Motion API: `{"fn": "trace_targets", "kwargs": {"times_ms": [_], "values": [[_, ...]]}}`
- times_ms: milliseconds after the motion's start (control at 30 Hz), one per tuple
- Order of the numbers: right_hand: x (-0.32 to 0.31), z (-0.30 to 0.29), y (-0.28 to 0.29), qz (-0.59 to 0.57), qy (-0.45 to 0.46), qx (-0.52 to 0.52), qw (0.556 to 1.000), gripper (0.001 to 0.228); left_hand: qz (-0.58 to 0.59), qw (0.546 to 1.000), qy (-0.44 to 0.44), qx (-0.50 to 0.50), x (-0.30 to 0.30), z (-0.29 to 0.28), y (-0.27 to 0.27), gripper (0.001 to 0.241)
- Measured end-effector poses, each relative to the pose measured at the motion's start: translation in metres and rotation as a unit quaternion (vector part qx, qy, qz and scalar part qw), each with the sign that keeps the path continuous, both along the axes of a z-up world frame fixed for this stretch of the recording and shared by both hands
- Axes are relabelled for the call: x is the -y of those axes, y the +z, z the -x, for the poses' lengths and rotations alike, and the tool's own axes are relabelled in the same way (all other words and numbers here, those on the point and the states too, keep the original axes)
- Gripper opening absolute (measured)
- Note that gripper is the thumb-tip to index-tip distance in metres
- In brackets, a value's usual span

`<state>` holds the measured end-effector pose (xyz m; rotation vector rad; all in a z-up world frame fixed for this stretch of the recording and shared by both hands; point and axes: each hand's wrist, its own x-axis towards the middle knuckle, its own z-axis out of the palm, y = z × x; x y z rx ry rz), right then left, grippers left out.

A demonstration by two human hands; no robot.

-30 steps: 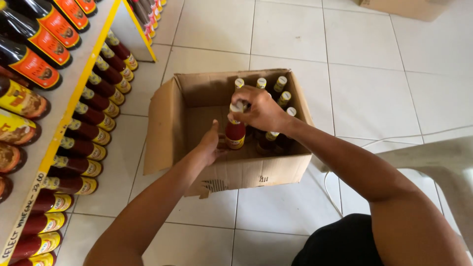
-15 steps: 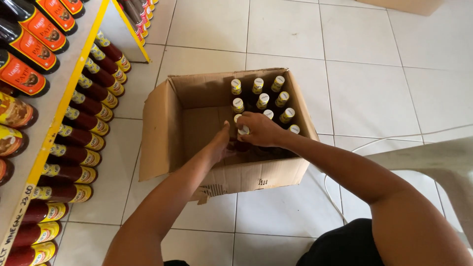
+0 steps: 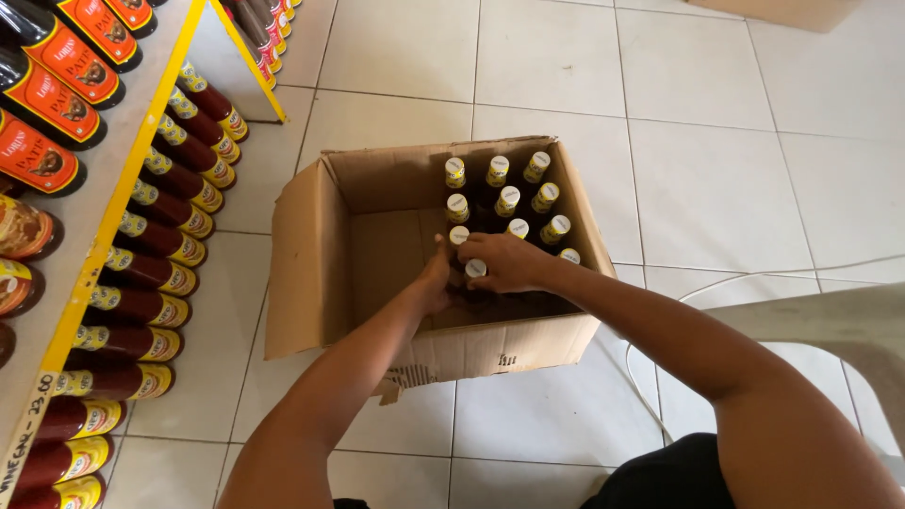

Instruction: Packing bottles of banana ketchup from a store shelf into a cardboard box on the floor.

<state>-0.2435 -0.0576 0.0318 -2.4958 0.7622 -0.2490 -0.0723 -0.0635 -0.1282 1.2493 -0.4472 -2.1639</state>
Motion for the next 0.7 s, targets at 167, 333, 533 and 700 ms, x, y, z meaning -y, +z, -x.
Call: {"fn": "trace_targets", "kwargs": {"times_ms": [167,333,533,700], "values": [[0.004,-0.006,0.020,-0.032,0.001,-0.014,0.999,0.038,0.005,0.999,-0.028,0.043,0.006,-0.001,-0.032,0.096],[0.024,-0.006,0.016,-0.013,-0.049,0.089,0.995,0.028,0.002,0.996,-0.042,0.079,0.007,0.002,-0.018,0.104],[0.042,-0.012,0.041,-0.039,-0.160,0.195,0.967,0.028,-0.022,0.984,0.018,0.176,0.011,-0.015,-0.004,0.098],[0.049,-0.025,0.048,-0.082,-0.171,0.239,0.952,0.035,-0.007,0.983,0.061,0.174,0.006,-0.033,0.018,0.096]]}}
